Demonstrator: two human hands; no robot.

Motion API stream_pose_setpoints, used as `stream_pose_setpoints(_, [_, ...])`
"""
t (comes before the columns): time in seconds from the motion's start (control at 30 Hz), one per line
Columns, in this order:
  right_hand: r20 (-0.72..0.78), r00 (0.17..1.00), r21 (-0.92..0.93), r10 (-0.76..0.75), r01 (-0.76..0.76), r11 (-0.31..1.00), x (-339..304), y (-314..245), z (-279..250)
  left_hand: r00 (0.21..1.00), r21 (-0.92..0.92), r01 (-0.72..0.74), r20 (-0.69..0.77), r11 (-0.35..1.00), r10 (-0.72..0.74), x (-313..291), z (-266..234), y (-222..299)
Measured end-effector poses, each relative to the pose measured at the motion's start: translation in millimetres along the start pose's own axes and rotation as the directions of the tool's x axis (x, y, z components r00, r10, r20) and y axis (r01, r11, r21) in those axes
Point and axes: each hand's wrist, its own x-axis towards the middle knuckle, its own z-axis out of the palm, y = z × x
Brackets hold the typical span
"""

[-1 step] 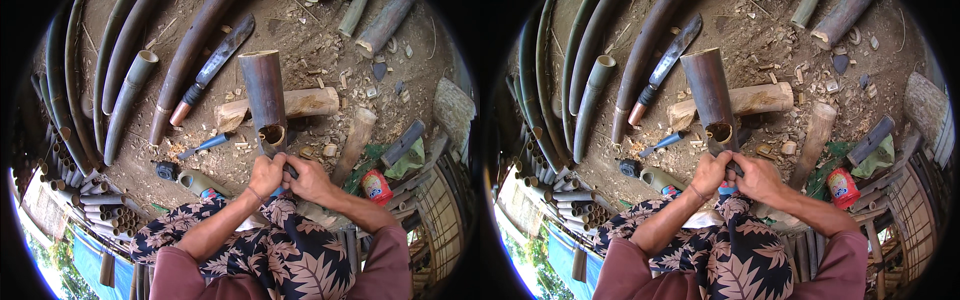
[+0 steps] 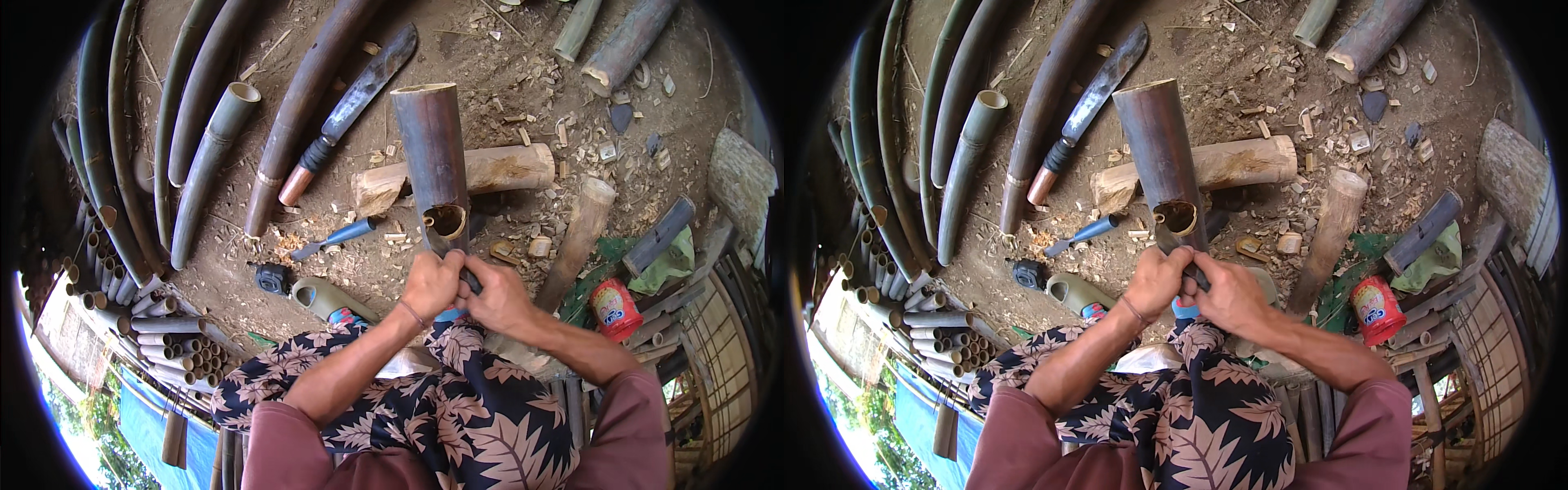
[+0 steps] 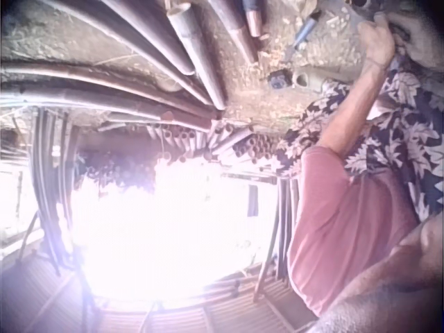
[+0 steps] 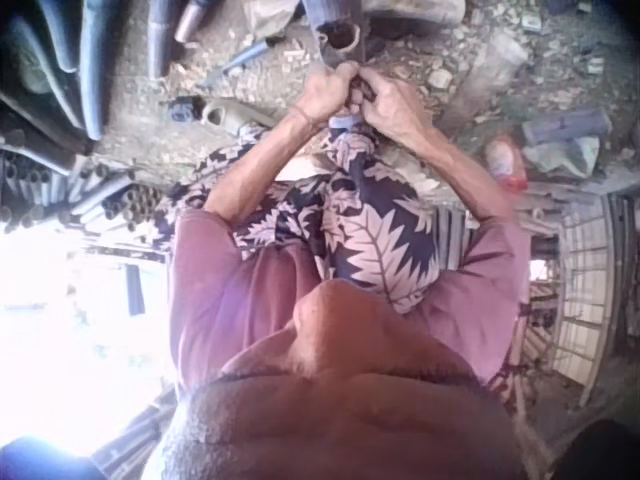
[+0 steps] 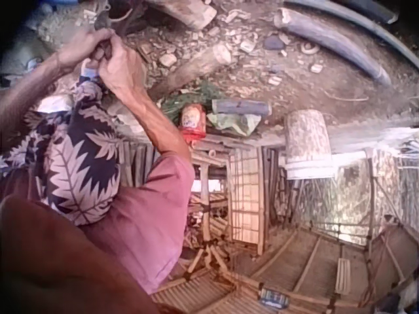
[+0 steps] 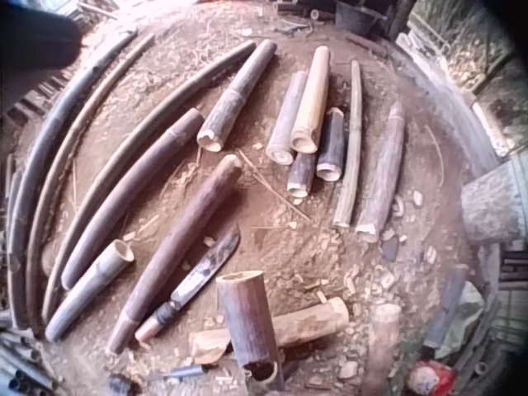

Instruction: The person carves a hole into a bamboo stalk using a chisel and then shaves the outer surface of the bamboo with a knife.

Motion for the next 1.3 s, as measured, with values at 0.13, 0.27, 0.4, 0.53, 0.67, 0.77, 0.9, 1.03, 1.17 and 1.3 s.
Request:
stream_pose_setpoints(0.13, [-0.163, 0.980, 0.173, 0.114, -0.085, 0.981, 4, -5, 50, 0.999, 0.397, -0.033, 0.037, 0.917, 0.020, 7, -28, 24])
stream_pose_setpoints(0.27, [-0.222, 0.970, 0.126, 0.094, -0.067, 0.990, 2, -8, 40, 0.999, 0.398, -0.042, 0.011, 0.917, 0.041, 2, -22, 27])
stream_pose_setpoints(0.4, [-0.194, 0.975, -0.311, -0.113, 0.048, 0.949, -7, -1, -16, 0.988, 0.036, -0.152, 0.001, 0.988, 0.152, 0, 22, 11])
stream_pose_setpoints(0.53, [0.241, 0.922, -0.739, -0.305, 0.378, 0.558, 40, -33, -81, 0.978, -0.562, -0.187, -0.028, 0.806, 0.208, 6, 39, 4])
stream_pose_setpoints(0.67, [0.610, 0.785, -0.762, -0.106, 0.618, 0.193, 84, -100, -81, 0.941, -0.902, 0.016, 0.160, 0.432, 0.299, 4, 35, 5])
stream_pose_setpoints(0.77, [0.714, 0.697, -0.699, -0.060, 0.714, -0.032, 107, -132, -72, 0.919, -0.942, 0.020, 0.149, 0.336, 0.364, -2, 33, 4])
stream_pose_setpoints(0.9, [0.523, 0.851, -0.823, -0.048, 0.519, 0.230, 80, -84, -79, 0.914, -0.665, -0.033, 0.282, 0.746, 0.291, -21, 17, -30])
stream_pose_setpoints(1.03, [0.086, 0.996, -0.546, -0.034, 0.076, 0.835, 5, -45, -61, 0.777, 0.016, -0.529, 0.411, 0.848, 0.477, -49, 5, -54])
stream_pose_setpoints(1.17, [-0.170, 0.973, 0.444, 0.153, -0.063, 0.894, -25, -12, 25, 0.828, 0.471, -0.537, 0.134, 0.700, 0.545, -69, -15, -85])
stream_pose_setpoints(1.3, [0.225, 0.913, 0.532, 0.341, -0.408, 0.742, 29, -42, 49, 0.836, 0.664, -0.369, -0.068, 0.650, 0.544, -60, -73, -86])
